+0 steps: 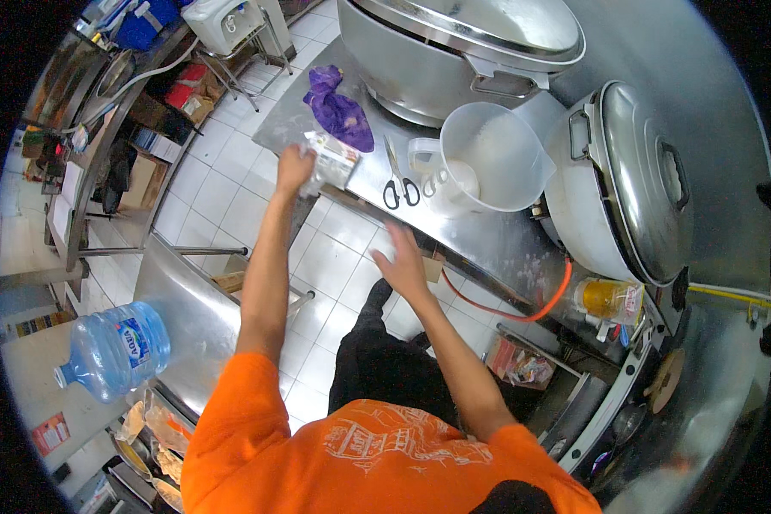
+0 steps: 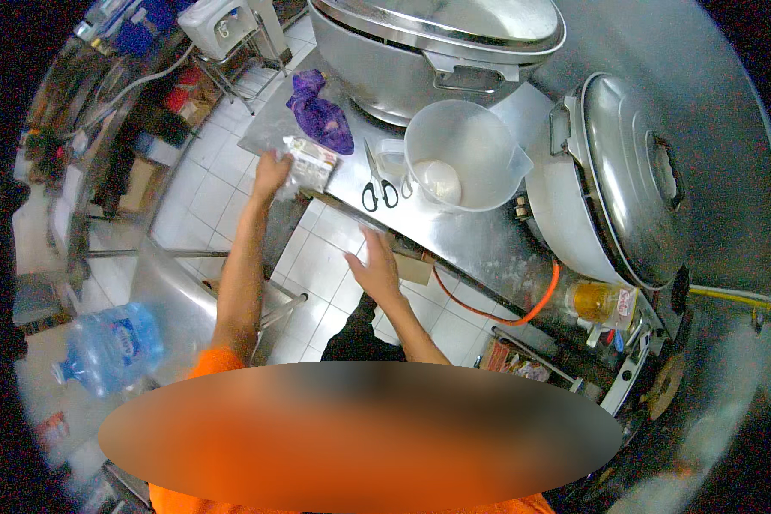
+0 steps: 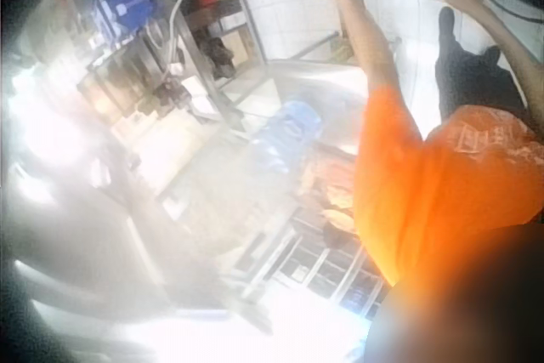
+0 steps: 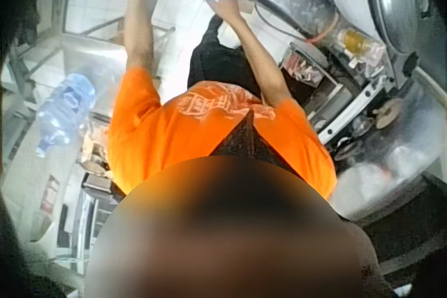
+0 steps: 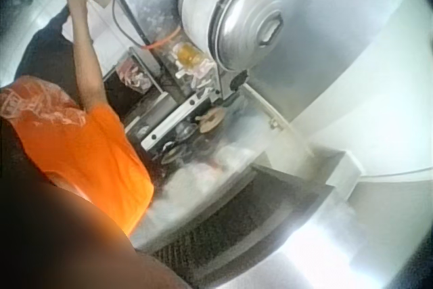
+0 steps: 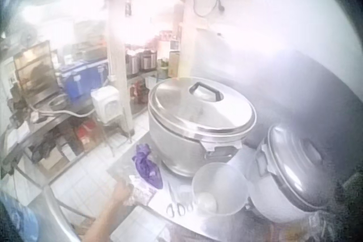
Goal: The person transfers cooked patties from a pan to a plate, writes in a notebook, then retrieves and cuts open several small packets, adding their contents to a metal bowl. The person also handles a plastic bag and places it in a fryer basket.
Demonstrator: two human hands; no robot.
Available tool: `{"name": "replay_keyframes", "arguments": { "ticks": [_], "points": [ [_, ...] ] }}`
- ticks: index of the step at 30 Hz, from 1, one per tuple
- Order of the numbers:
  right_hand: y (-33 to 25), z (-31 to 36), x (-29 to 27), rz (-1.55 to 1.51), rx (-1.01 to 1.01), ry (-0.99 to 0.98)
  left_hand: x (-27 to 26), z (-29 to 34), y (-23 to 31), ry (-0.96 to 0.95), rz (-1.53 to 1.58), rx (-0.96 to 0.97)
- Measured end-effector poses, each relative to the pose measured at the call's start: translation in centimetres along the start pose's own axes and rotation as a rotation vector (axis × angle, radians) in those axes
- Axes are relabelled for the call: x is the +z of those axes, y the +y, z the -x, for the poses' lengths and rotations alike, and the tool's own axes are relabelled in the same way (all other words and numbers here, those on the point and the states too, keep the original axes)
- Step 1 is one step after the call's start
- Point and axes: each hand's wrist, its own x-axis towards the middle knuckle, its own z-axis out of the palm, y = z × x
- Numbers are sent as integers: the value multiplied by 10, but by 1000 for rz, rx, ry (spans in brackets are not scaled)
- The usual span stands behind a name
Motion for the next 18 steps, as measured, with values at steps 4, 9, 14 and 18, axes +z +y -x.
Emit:
{"name": "replay_keyframes", "arguments": {
  "ticks": [4, 9, 14, 18],
  "points": [
    [-29, -55, 37, 349, -183, 20, 21, 105, 39, -61, -65, 2],
    [-10, -16, 19, 247, -72, -48, 8, 208, 86, -352, 184, 8],
    [25, 102, -71, -358, 132, 19, 20, 235, 109, -773, 305, -50],
    [22, 178, -155, -514, 202, 211, 86, 312, 156, -1045, 603, -437]
  ]
}}
